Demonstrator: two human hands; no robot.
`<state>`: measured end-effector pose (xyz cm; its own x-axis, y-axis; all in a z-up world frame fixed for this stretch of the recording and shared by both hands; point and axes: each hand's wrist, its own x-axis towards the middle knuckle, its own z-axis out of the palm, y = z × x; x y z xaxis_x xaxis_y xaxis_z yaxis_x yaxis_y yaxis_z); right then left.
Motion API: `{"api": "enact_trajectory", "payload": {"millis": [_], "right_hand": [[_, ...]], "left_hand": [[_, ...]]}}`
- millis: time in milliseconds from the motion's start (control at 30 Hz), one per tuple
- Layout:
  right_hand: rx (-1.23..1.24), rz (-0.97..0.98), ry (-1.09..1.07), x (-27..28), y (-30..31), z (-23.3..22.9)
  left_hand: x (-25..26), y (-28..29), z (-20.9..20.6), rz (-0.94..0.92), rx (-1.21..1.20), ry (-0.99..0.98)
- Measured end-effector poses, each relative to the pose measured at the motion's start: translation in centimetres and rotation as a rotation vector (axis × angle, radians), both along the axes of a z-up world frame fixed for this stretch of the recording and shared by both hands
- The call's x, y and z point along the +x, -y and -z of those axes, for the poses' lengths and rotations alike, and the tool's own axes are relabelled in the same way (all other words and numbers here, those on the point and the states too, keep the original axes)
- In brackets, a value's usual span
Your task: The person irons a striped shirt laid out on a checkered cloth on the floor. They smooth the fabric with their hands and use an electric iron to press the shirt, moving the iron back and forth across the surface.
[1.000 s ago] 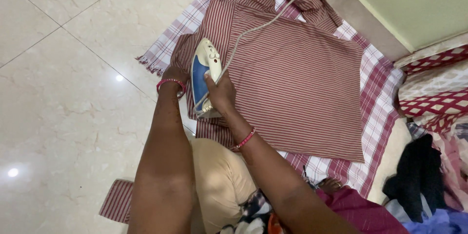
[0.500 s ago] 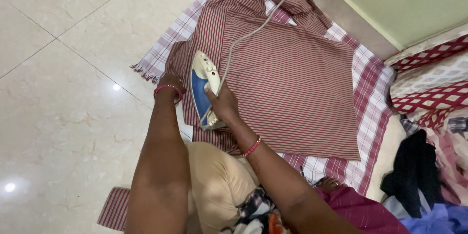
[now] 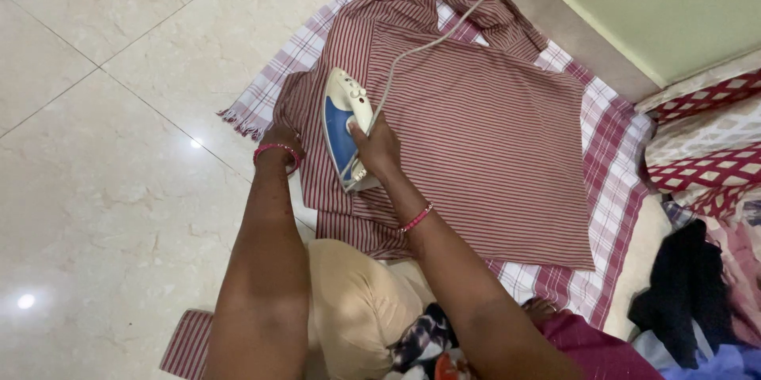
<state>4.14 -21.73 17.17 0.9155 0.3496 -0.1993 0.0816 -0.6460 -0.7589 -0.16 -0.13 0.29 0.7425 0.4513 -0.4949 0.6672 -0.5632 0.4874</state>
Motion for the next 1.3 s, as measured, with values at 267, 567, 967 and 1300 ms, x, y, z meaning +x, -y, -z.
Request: {"api": "enact_trajectory", "payload": {"millis": [267, 567, 967, 1300], "right_hand": [[0.000, 0.045, 0.016, 7.9, -1.6, 1.5], [0.039, 0.062, 0.093, 15.5, -2.2, 2.9], [0.123, 0.062, 0.084, 13.6, 1.9, 3.9], [0.342, -0.084, -0.115, 11.0, 4.4, 1.5]], "left_hand": [[0.4, 0.4, -0.1, 0.014, 0.051, -0.036], [0.5, 0.7, -1.2, 0.039, 0.098, -0.029], [0.5, 0.9, -1.6, -0.014, 0.107, -0.033], [-0.8, 1.7, -7.0, 0.009, -0.003, -0.111]]}}
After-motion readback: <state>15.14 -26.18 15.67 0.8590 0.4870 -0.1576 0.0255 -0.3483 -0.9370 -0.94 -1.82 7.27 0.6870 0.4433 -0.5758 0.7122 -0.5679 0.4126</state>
